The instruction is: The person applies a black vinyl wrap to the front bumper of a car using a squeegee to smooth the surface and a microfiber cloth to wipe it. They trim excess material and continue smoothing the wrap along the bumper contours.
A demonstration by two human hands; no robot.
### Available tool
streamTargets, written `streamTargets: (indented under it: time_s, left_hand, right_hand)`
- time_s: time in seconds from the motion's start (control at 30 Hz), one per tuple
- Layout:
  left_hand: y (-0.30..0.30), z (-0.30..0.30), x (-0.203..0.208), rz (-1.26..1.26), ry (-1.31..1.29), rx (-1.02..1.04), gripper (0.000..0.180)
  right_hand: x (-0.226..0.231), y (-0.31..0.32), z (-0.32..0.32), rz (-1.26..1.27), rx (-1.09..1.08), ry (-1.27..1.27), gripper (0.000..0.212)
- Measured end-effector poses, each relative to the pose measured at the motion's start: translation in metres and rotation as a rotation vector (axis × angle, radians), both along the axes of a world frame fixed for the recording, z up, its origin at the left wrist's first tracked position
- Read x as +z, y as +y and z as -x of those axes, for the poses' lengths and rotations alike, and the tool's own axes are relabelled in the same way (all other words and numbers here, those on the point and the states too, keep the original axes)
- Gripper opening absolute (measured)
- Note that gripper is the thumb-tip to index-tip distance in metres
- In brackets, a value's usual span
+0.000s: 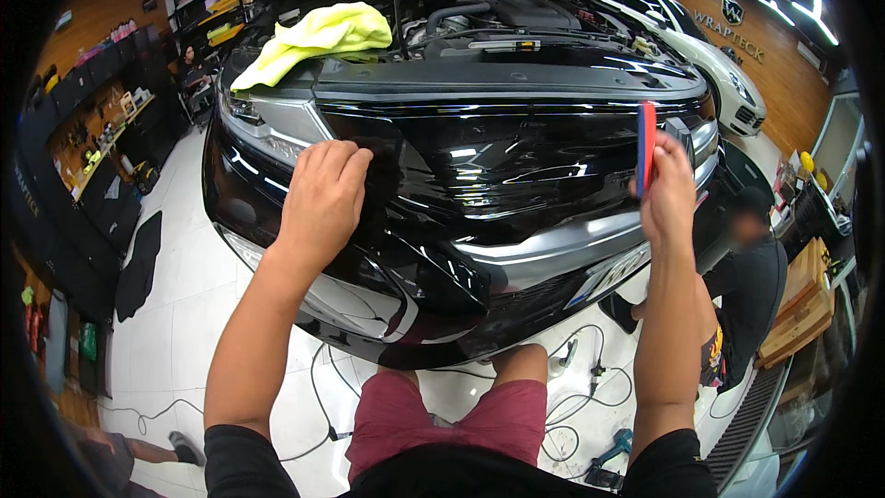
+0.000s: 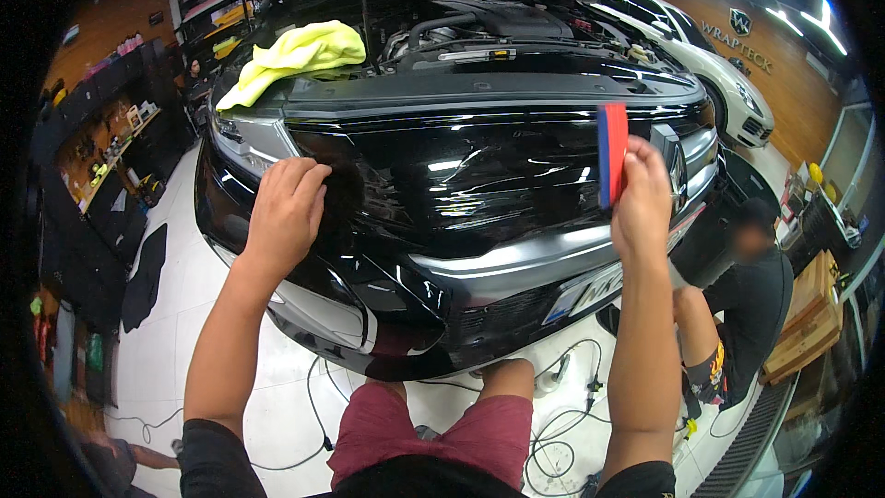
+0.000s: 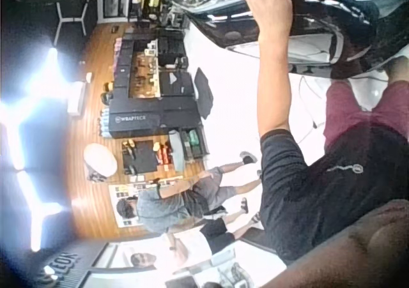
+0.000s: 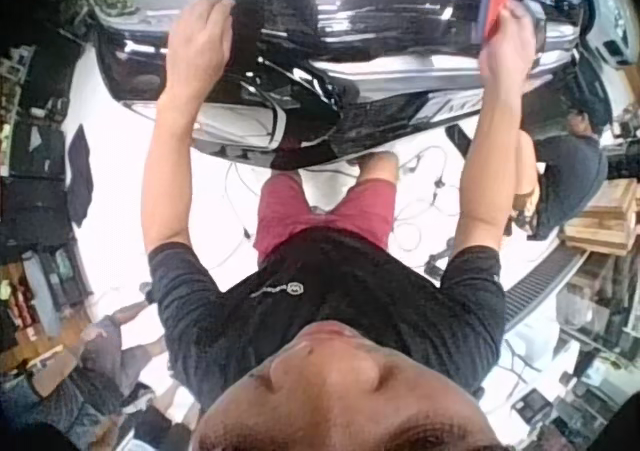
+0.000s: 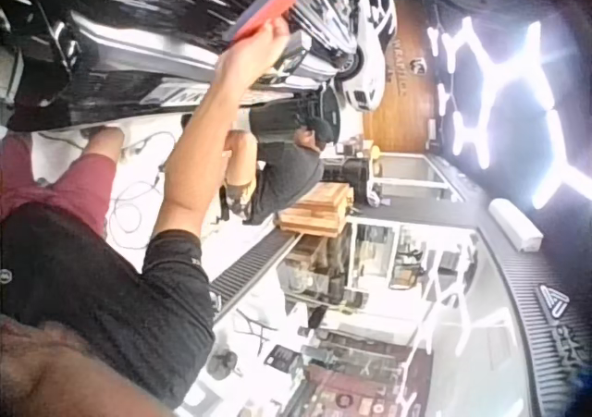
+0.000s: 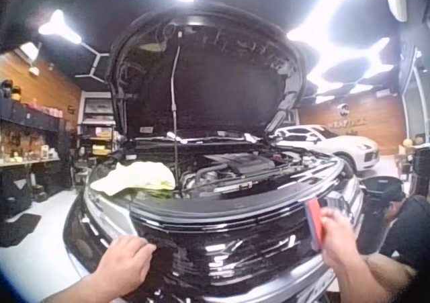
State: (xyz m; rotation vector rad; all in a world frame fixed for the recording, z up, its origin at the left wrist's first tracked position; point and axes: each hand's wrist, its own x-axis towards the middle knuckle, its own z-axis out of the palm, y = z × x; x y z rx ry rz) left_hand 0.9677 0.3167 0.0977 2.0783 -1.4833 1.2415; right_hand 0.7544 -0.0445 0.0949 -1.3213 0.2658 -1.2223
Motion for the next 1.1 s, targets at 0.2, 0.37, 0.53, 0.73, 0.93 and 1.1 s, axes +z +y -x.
streamTargets:
  time_s: [0.2,0.37,0.53,0.73,0.93,1.1]
  left_hand:
    - [-0.009,-0.001,0.007,-0.07,0.05,-0.111,0.024]
    - [-0.061,0.028,0.038,-0.162,0.177,-0.369,0.02]
    - [-0.143,0.043,0.078,-0.565,0.209,-0.208,0.022]
    - [-0.18,0.059,0.091,-0.747,0.053,-0.132,0.018]
    - [-0.189,0.079,0.098,-0.793,0.115,-0.027,0.011]
    - [-0.192,0.083,0.1,-0.834,0.192,-0.087,0.012]
  right_hand:
    - [-0.018,0.088,0.021,-0.013,0.208,-0.008,0.016]
    - [-0.028,0.096,0.003,1.258,-0.341,0.148,0.025]
    - [-0.045,0.109,-0.022,1.403,-0.503,0.147,0.017]
    - [-0.049,0.112,-0.029,1.409,-0.508,0.17,0.023]
    - [-0.045,0.111,-0.027,1.432,-0.492,0.172,0.025]
    - [-0.041,0.109,-0.027,1.443,-0.487,0.15,0.023]
